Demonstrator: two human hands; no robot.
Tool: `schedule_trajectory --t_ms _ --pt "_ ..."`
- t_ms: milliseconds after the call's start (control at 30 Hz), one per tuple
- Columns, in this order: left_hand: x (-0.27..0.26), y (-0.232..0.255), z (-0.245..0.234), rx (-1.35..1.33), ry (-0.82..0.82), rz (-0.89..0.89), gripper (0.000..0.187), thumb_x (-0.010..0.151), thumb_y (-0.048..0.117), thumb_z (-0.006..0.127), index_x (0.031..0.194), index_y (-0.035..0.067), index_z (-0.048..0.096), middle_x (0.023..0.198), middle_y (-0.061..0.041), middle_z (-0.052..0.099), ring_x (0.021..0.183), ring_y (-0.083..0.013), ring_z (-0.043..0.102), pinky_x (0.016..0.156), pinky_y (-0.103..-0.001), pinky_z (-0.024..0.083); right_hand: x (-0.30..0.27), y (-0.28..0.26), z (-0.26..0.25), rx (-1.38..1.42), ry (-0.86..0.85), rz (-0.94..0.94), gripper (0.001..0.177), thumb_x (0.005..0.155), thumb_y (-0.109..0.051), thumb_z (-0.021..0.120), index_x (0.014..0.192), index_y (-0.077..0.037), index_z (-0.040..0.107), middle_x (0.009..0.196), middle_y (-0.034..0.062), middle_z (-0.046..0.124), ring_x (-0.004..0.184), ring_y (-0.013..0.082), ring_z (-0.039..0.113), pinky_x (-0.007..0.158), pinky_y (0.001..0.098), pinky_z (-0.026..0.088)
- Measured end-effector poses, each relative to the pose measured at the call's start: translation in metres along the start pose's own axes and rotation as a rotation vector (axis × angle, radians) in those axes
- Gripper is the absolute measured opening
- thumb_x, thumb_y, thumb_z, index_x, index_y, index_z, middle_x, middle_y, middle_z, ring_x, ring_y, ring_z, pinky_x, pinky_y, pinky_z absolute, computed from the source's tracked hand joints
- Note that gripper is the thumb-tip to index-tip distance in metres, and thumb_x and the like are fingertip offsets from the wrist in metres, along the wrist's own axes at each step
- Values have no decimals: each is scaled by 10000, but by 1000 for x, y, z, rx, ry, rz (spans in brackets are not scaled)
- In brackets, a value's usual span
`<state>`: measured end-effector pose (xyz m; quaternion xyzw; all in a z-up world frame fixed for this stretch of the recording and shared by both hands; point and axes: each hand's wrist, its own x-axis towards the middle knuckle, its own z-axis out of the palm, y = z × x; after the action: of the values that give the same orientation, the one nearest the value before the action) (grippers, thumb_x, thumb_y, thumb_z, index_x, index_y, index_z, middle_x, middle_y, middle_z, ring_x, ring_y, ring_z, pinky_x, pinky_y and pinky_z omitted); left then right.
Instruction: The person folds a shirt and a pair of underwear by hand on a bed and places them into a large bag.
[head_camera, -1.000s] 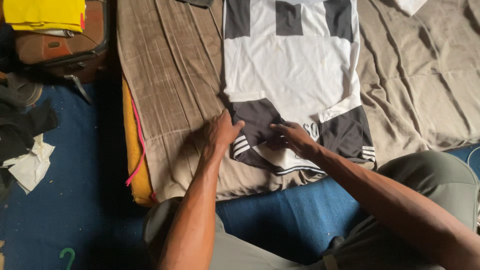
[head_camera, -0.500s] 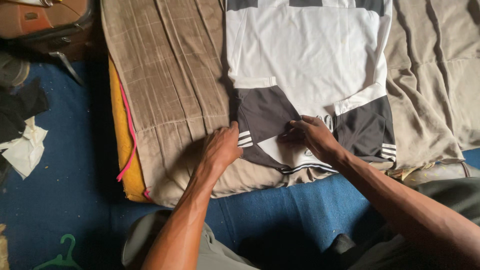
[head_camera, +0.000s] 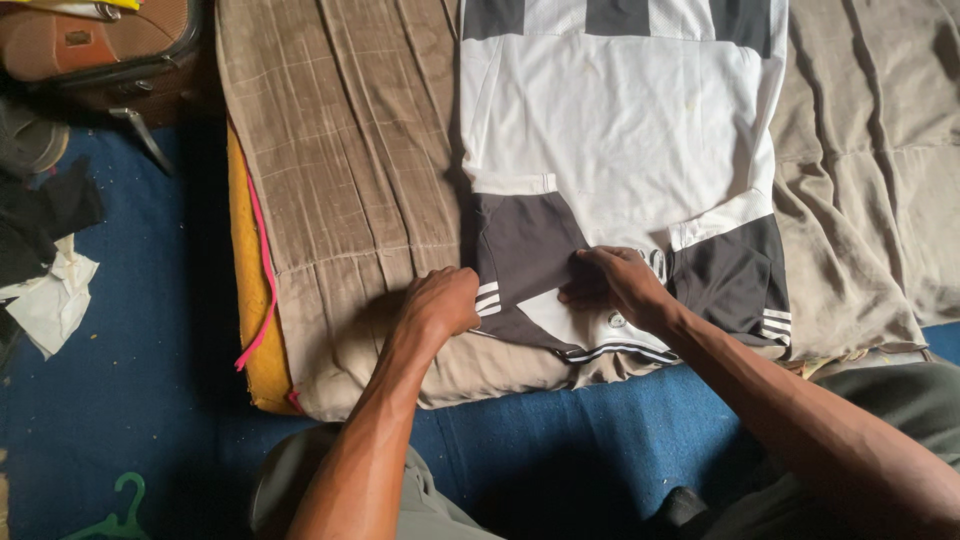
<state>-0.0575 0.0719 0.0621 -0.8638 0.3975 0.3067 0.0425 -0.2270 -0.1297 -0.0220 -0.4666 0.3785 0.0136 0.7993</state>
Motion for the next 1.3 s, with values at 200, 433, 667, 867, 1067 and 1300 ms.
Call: schedule_trajectory --t_ms 200,433,667,867,1067,1300 --pt "16 -18 -19 -157 -45 -48 446 820 409 835 905 -21 754 940 -225 764 895 -359 760 826 -478 571 -29 -30 8 -1179 116 -99 312 1051 -295 522 1041 -63 730 866 142 774 656 269 740 641 401 608" --pt "44 -5 23 -220 265 -4 492 868 450 809 943 -31 736 978 -258 735 986 -391 719 869 -476 568 -21 -19 53 -1571 231 -999 717 987 -386 545 1580 -79 286 1618 226 321 1471 371 361 1161 508 383" --pt "46 -11 28 -144 219 -23 447 797 347 847 1043 1 705 1063 -231 726 1055 -392 690 875 -486 559 12 -2 78 -1440 -82 -1098 679 1090 -444 389 1651 -94 235 1729 158 168 1599 329 143 1273 569 104" --pt "42 -18 22 -229 169 -24 501 773 392 867 1022 -14 711 1059 -238 712 1067 -396 686 882 -479 552 42 -24 67 -1662 163 -1061 713 1054 -554 367 1613 -126 253 1707 120 177 1580 282 145 1247 590 110" --pt "45 -15 8 -202 76 -37 514 800 423 843 1034 -11 696 1021 -214 746 1056 -373 708 885 -471 560 11 -37 15 -1643 142 -908 716 1024 -495 455 1598 -105 281 1659 203 215 1537 361 159 1216 582 122" --pt "18 39 29 20 640 188 545 902 320 753 1322 23 575 1268 -235 647 1181 -422 625 971 -556 492 -79 -36 -79 -1345 280 -385 327 969 -330 578 1111 -38 623 1079 174 668 942 355 686 835 470 562"
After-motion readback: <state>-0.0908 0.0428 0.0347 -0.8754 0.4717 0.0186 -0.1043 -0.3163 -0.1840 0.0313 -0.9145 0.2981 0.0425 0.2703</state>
